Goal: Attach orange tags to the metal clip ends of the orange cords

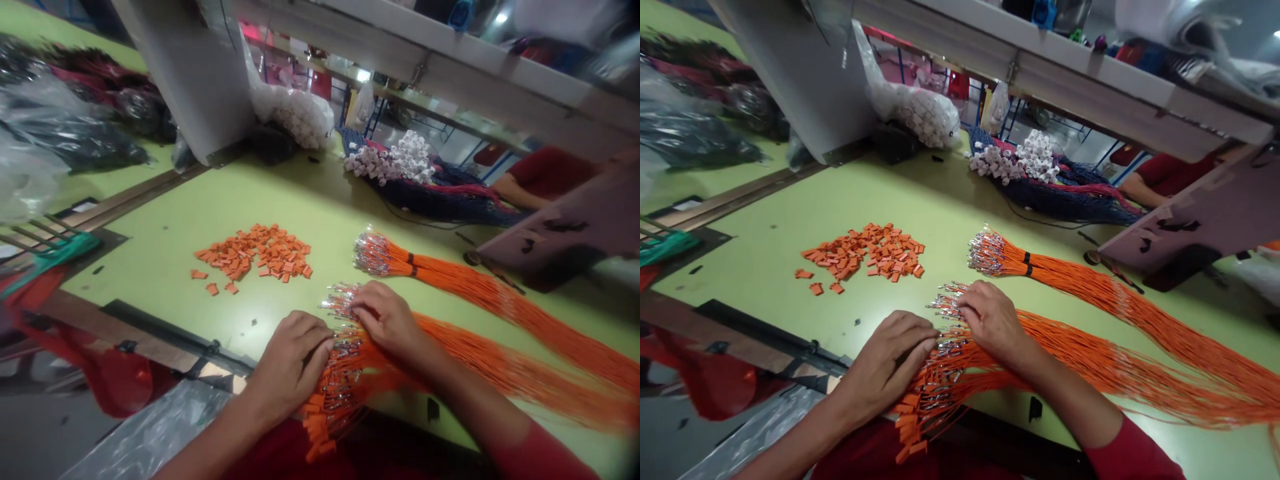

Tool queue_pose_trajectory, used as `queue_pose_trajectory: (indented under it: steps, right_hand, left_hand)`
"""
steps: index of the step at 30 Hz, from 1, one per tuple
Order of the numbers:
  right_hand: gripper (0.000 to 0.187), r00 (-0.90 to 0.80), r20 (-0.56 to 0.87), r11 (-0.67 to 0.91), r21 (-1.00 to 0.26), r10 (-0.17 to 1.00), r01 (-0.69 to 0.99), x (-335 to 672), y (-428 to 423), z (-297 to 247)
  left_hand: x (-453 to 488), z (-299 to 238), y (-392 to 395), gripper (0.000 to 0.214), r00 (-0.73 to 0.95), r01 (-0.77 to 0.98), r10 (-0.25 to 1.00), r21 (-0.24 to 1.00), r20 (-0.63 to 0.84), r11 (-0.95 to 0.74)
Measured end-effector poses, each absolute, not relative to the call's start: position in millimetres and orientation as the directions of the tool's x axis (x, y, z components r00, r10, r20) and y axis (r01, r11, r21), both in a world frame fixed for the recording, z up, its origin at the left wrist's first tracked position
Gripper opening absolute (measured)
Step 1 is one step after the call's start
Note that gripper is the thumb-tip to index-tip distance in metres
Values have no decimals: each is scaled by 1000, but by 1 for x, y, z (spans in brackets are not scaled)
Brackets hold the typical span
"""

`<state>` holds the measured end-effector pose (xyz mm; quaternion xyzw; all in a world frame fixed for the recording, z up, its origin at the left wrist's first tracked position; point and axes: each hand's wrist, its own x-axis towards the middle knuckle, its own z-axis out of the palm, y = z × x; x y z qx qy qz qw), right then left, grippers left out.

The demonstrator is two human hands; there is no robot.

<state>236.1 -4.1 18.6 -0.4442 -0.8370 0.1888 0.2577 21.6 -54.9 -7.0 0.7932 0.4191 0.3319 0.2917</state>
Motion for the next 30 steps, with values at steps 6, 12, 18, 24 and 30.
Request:
queue_pose_trajectory:
  steps: [6,12,18,24,30]
  right_hand:
    - [6,-502,245,555,-470,829,686,232,-2,17]
    - [25,-389,299,488,-452,872,747,241,-2,16]
    - [81,-363,-1,332,-404,932,853,253,-4,22]
    - [43,-346,-164,290,-291,924,912,247,1,38]
    - [12,-385,-337,357,-144,859,923,230,7,47]
  left_hand:
    - [18,-5,-72,21,477,413,845,787,242,-458]
    - [15,-7,-72,20,455,389,855,809,247,-440]
    - [17,-6,-68,20,463,396,848,795,259,-459]
    - [18,-7,-67,19,476,390,843,799,250,-457]
    - [20,-5,-68,19,472,397,842,789,263,-469]
